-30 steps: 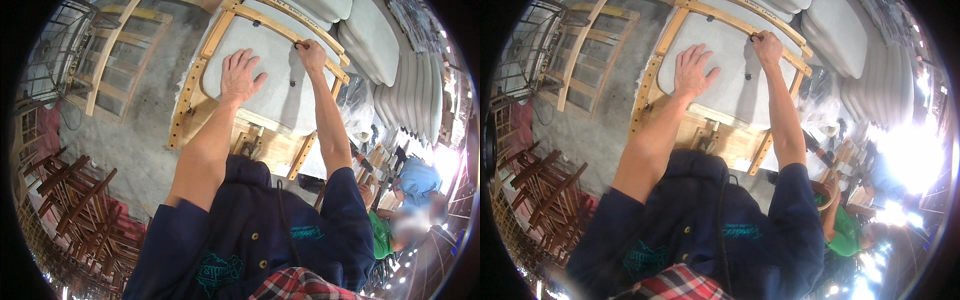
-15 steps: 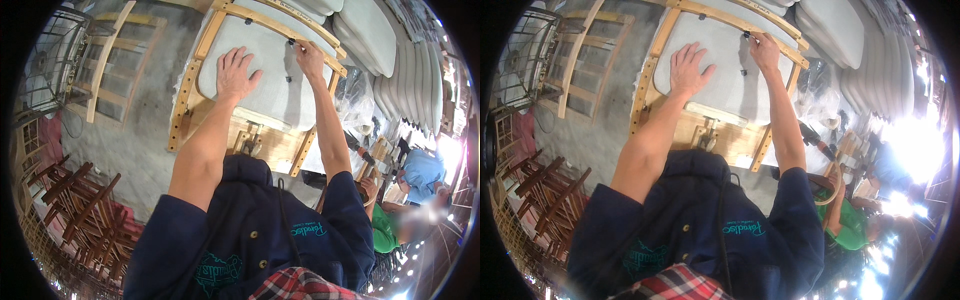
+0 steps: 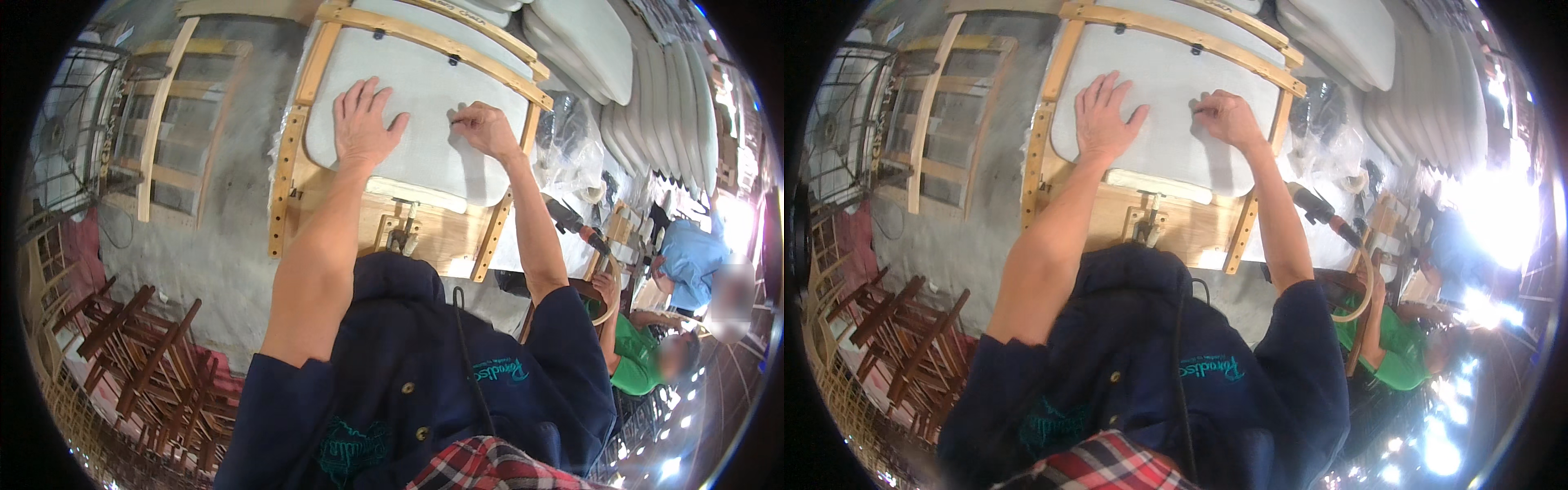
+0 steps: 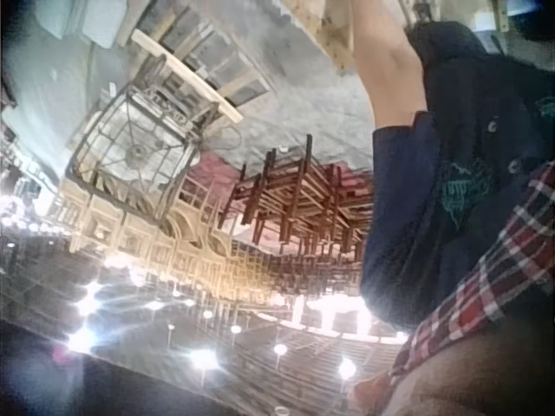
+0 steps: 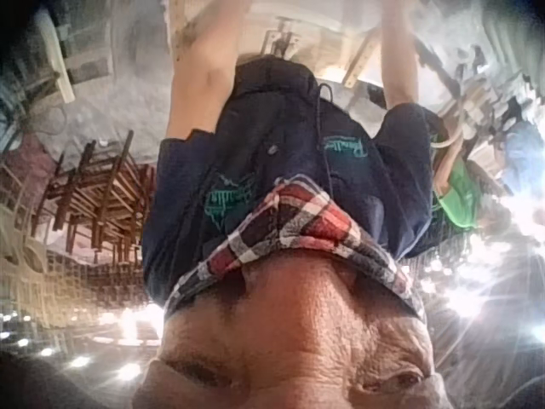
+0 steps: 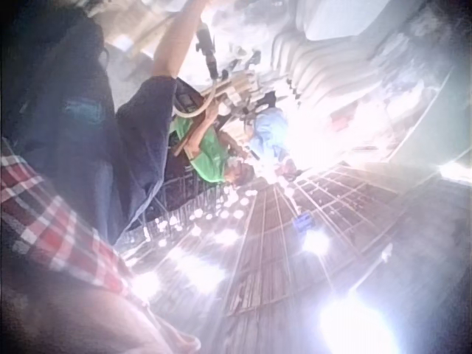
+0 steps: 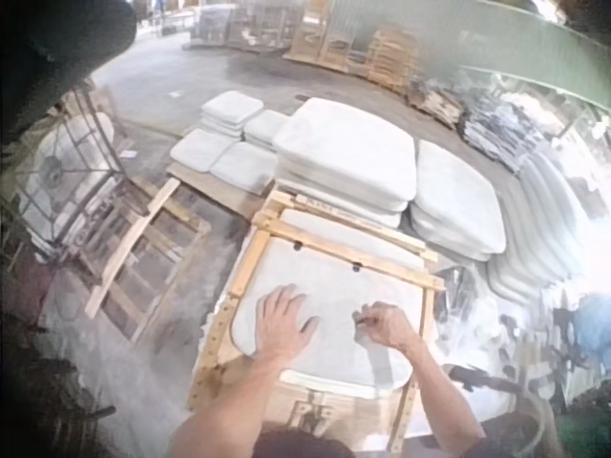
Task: The person attaches a white cushion to a wooden chair frame using a pneumatic drill. They position the cushion, align it, and drive screws into the frame to secure it. The person repeats this process for multiple cushions in a workshop setting.
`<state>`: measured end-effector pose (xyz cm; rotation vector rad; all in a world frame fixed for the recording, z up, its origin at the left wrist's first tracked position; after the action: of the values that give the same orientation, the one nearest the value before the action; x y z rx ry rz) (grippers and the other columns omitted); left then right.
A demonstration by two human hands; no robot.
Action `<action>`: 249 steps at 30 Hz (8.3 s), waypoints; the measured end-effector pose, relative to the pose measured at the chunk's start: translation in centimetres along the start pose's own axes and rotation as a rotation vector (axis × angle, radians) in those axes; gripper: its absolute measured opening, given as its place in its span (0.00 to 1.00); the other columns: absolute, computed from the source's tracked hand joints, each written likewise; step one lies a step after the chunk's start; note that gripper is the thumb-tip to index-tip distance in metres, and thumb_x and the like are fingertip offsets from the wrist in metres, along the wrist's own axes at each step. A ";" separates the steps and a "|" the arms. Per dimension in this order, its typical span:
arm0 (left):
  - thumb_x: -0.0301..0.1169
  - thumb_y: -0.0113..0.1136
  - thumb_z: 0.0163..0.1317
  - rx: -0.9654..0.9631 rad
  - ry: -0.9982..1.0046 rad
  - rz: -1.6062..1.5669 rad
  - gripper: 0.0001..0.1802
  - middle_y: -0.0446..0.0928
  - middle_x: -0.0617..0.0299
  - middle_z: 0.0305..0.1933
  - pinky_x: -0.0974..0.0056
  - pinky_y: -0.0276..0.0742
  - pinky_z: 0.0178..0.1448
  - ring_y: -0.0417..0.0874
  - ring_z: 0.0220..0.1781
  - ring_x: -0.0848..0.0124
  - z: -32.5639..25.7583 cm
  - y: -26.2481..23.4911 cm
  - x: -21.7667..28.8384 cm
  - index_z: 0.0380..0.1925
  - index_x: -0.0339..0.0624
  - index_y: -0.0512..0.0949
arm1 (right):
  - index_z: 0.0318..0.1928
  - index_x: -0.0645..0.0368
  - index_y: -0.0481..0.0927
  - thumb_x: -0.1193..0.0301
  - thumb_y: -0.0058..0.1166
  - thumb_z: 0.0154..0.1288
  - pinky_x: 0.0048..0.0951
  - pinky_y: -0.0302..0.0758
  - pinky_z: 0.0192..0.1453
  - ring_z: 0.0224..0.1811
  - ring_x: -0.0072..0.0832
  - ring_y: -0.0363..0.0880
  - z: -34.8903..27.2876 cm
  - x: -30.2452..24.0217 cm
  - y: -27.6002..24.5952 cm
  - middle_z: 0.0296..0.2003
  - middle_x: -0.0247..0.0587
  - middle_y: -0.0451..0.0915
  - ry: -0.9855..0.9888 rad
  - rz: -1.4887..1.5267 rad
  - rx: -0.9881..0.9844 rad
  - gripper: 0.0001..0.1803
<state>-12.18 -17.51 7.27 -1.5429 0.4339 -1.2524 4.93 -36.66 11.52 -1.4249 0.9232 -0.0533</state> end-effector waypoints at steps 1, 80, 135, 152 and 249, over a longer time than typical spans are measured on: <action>0.56 0.57 0.68 -0.004 -0.005 0.009 0.33 0.65 0.61 0.77 0.52 0.45 0.83 0.57 0.79 0.63 0.0 -0.1 0.0 0.67 0.50 0.76 | 0.43 0.57 0.90 0.70 0.65 0.61 0.36 0.83 0.45 0.37 0.40 0.88 -0.3 0.8 0.4 0.37 0.47 0.88 0.005 0.028 0.004 0.10; 0.64 0.48 0.73 -0.081 0.216 0.039 0.44 0.55 0.47 0.83 0.35 0.41 0.84 0.48 0.85 0.48 -7.6 -0.7 -4.1 0.77 0.44 0.62 | 0.55 0.57 0.86 0.68 0.61 0.59 0.43 0.81 0.55 0.45 0.48 0.86 -25.4 15.4 8.4 0.40 0.53 0.87 0.837 -0.002 0.630 0.22; 0.59 0.52 0.73 -0.060 0.176 0.055 0.42 0.56 0.49 0.83 0.35 0.41 0.83 0.50 0.84 0.47 -8.3 -0.8 -4.0 0.76 0.43 0.63 | 0.35 0.51 0.90 0.72 0.58 0.57 0.43 0.84 0.53 0.45 0.45 0.86 -24.6 13.3 9.0 0.38 0.50 0.87 0.832 -0.100 0.592 0.09; 0.60 0.50 0.74 -0.064 0.194 0.061 0.42 0.54 0.47 0.83 0.35 0.41 0.83 0.50 0.84 0.46 -8.1 -0.3 -4.0 0.77 0.42 0.62 | 0.38 0.58 0.91 0.67 0.62 0.59 0.47 0.83 0.50 0.41 0.53 0.87 -25.1 13.5 8.6 0.34 0.59 0.87 0.832 -0.041 0.650 0.11; 0.55 0.48 0.79 -0.454 -0.539 -1.694 0.37 0.73 0.42 0.68 0.52 0.66 0.78 0.72 0.72 0.54 -12.6 -4.6 5.0 0.68 0.31 0.68 | 0.49 0.72 0.82 0.75 0.59 0.71 0.24 0.80 0.38 0.30 0.21 0.82 -23.3 -4.3 7.3 0.32 0.40 0.85 0.613 1.024 0.848 0.12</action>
<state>-22.66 -25.86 12.41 -2.6111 -1.3298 -1.8014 -14.74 -51.78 10.40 -0.0353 1.7704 -0.0982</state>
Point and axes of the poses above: each hand's wrist, its own z-axis towards the middle knuckle, its own y-axis out of the palm, x = y × z, the point moved 2 cm from there along z, towards the middle knuckle
